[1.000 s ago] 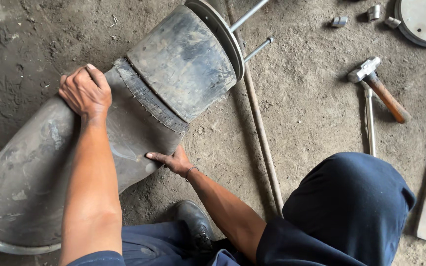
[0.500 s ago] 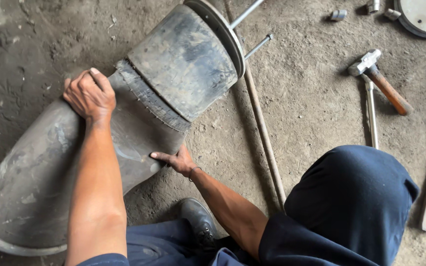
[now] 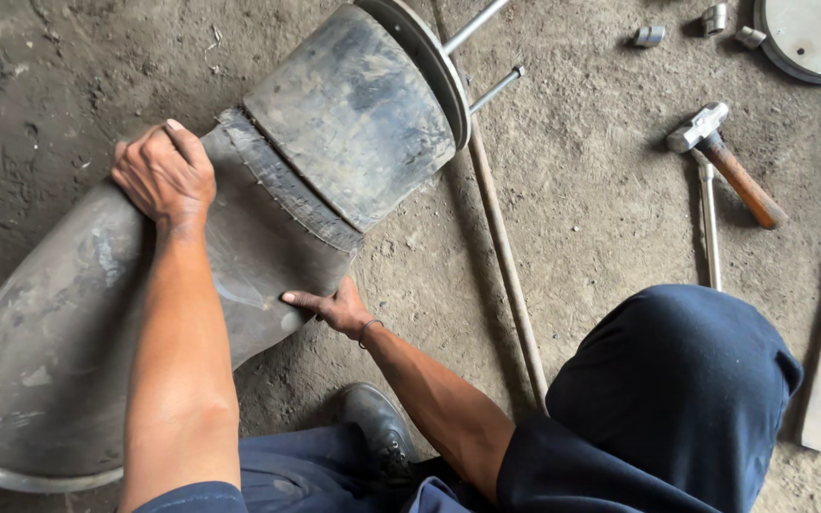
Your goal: The person kneels on the floor and fits a tire onto a metal hub assembly. They use a hammer to tap the tire into place and then use a long metal rod to rotate the assembly, checking the fit.
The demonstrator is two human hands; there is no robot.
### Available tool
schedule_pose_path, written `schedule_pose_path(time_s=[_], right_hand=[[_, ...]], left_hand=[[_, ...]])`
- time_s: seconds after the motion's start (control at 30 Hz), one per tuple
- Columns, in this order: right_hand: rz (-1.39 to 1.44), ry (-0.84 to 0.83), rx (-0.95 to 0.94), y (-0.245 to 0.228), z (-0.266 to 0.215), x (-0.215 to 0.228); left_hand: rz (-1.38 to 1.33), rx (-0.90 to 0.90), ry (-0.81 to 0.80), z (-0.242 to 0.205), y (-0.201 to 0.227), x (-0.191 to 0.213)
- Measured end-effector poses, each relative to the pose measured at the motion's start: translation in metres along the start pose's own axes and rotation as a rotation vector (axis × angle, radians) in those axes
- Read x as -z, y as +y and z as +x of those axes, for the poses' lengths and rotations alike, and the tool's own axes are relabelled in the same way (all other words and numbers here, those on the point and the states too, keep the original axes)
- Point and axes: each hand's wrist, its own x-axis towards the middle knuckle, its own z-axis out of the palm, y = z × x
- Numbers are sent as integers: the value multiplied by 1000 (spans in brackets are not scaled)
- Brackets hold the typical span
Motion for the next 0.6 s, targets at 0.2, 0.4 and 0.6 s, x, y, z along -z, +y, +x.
schedule_pose_path(time_s=[0.2,0.4,0.6], right_hand=[[-14,28,-5,-3,4,3],[43,12,-31,6,3,6],[73,68,16,14,4,2]], left_hand=[[35,-34,66,1,6,-5],[-49,9,-81,1,12,13],[-96,-46,-24,4,21,30]])
